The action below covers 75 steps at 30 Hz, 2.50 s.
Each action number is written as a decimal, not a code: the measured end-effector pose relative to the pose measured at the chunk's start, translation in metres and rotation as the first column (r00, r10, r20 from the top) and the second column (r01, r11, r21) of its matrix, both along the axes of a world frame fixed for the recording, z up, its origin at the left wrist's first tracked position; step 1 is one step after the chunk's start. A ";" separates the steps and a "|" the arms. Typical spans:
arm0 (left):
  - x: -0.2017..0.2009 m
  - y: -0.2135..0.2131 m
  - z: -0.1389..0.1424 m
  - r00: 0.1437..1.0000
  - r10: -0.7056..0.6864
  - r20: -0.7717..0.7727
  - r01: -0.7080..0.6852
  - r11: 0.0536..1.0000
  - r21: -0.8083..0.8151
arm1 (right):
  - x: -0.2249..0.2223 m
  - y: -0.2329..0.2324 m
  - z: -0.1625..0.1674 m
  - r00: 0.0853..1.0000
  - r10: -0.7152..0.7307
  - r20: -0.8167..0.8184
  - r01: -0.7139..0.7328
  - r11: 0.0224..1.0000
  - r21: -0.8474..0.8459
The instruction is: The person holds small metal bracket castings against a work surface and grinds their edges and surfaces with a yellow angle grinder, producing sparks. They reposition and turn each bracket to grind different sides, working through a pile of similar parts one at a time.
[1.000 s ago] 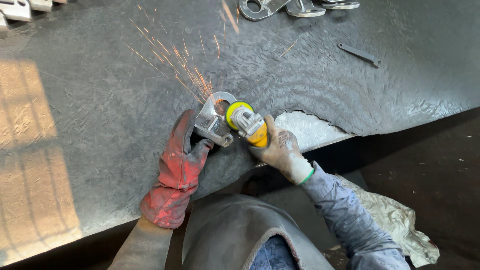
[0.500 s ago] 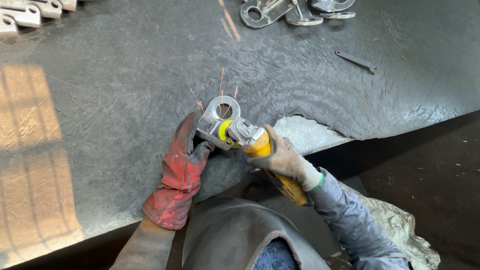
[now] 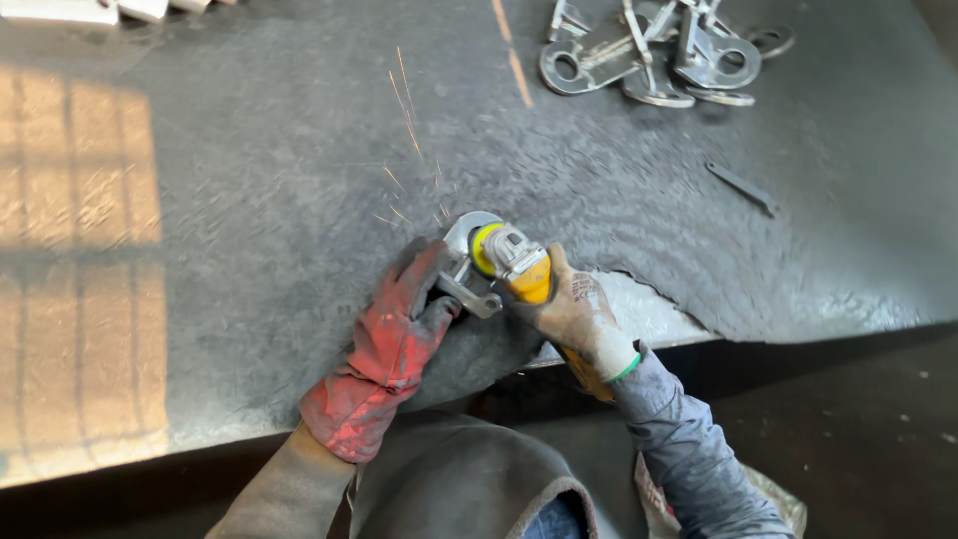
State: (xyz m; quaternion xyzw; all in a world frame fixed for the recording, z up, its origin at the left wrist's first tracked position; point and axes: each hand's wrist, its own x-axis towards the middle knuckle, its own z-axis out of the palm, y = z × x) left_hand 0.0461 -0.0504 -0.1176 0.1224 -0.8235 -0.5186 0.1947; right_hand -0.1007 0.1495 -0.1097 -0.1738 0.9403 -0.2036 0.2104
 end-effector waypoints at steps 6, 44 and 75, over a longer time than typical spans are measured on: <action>0.003 -0.006 -0.004 1.000 -0.015 0.007 0.015 0.999 -0.048 | -0.019 -0.033 0.002 0.995 0.094 -0.024 -0.097 0.984 -0.147; -0.002 0.001 -0.004 0.998 -0.011 0.064 0.015 0.998 -0.055 | -0.021 -0.006 -0.002 0.994 -0.036 -0.104 0.027 0.996 -0.089; 0.000 -0.001 -0.006 0.998 -0.020 0.058 0.026 0.994 -0.105 | -0.018 -0.028 -0.003 0.994 0.078 -0.074 -0.089 0.984 -0.155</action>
